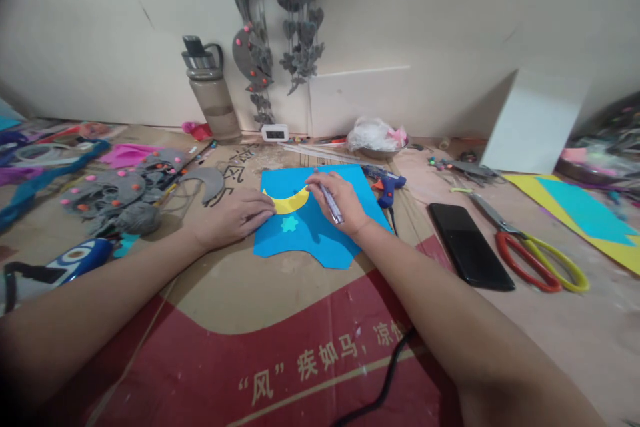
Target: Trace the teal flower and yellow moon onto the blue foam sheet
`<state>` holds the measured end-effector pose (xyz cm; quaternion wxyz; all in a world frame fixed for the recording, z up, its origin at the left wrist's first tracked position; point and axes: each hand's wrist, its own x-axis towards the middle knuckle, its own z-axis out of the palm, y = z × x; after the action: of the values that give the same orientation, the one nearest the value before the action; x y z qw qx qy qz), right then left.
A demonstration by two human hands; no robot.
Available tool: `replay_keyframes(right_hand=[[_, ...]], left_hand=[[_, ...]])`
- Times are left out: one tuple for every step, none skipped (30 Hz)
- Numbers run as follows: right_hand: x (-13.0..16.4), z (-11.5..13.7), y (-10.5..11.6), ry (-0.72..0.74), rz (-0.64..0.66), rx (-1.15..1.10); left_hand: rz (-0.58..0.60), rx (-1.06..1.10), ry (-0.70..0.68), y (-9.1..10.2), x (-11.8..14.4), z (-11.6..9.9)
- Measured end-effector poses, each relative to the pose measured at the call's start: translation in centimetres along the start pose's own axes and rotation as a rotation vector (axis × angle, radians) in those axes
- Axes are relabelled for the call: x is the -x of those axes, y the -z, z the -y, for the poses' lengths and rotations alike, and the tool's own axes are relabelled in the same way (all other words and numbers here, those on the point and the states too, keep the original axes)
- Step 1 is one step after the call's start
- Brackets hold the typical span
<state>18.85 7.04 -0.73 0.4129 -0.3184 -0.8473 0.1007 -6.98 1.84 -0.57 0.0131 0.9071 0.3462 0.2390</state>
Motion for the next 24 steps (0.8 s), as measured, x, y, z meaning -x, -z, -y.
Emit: replay_keyframes(right_hand=[[-0.1, 0.1, -0.1, 0.04, 0.049, 0.02], [-0.1, 0.2, -0.2, 0.077, 0.096, 0.036], [-0.1, 0.2, -0.4, 0.109, 0.137, 0.047], [-0.1, 0.3, -0.5, 0.133, 0.169, 0.057], [-0.1, 0.2, -0.6, 0.149, 0.19, 0.069], [-0.1, 0.2, -0.7, 0.162, 0.206, 0.083], [-0.1, 0.2, -0.8, 0.169, 0.218, 0.097], [-0.1, 0.1, -0.9, 0.17, 0.222, 0.106], [0.0, 0.0, -0.9, 0.168, 0.221, 0.111], [0.0, -0.1, -1.0, 0.166, 0.222, 0.116], [0.1, -0.2, -1.0, 0.166, 0.221, 0.12], [0.1, -0.2, -1.0, 0.165, 0.22, 0.123], [0.1, -0.3, -1.0, 0.164, 0.218, 0.124], [0.2, -0.4, -1.1, 0.164, 0.219, 0.126], [0.2, -0.4, -1.1, 0.164, 0.221, 0.128], [0.2, -0.5, -1.1, 0.165, 0.224, 0.13], [0.2, -0.5, -1.1, 0.166, 0.228, 0.132], [0.2, -0.6, -1.2, 0.167, 0.23, 0.134], [0.2, -0.6, -1.2, 0.169, 0.23, 0.136], [0.2, -0.6, -1.2, 0.171, 0.228, 0.138], [0.2, -0.6, -1.2, 0.171, 0.225, 0.138], [0.2, -0.7, -1.2, 0.173, 0.225, 0.136], [0.2, -0.7, -1.1, 0.175, 0.226, 0.132], [0.2, -0.7, -1.1, 0.176, 0.227, 0.127]], left_hand=[[0.001, 0.003, 0.001, 0.0, 0.0, 0.0], [0.002, 0.006, 0.002, 0.0, 0.0, 0.0], [0.003, 0.01, 0.004, 0.0, 0.0, 0.0], [0.003, 0.014, 0.007, 0.0, 0.0, 0.0], [0.003, 0.017, 0.01, -0.1, 0.0, 0.0], [0.001, 0.022, 0.014, -0.1, 0.0, 0.0], [-0.003, 0.027, 0.021, -0.2, 0.0, -0.1], [-0.016, 0.03, 0.033, -0.2, 0.0, -0.1], [-0.038, 0.032, 0.053, -0.2, 0.0, -0.1], [-0.071, 0.03, 0.083, -0.2, 0.1, -0.1], [-0.114, 0.025, 0.125, -0.1, 0.1, 0.0], [-0.164, 0.017, 0.174, 0.0, 0.2, 0.1], [-0.214, 0.008, 0.229, 0.1, 0.3, 0.2], [-0.258, -0.002, 0.284, 0.3, 0.4, 0.4], [-0.294, -0.01, 0.333, 0.4, 0.5, 0.6], [-0.32, -0.017, 0.376, 0.6, 0.6, 0.7], [-0.336, -0.022, 0.408, 0.7, 0.7, 0.9], [-0.343, -0.026, 0.428, 0.9, 0.8, 1.0], [-0.341, -0.028, 0.435, 0.9, 0.8, 1.0], [-0.33, -0.029, 0.429, 0.9, 0.8, 1.0], [-0.313, -0.028, 0.411, 0.9, 0.7, 1.0], [-0.292, -0.025, 0.383, 0.8, 0.7, 0.9], [-0.266, -0.022, 0.346, 0.7, 0.6, 0.7], [-0.234, -0.017, 0.302, 0.6, 0.6, 0.5]])
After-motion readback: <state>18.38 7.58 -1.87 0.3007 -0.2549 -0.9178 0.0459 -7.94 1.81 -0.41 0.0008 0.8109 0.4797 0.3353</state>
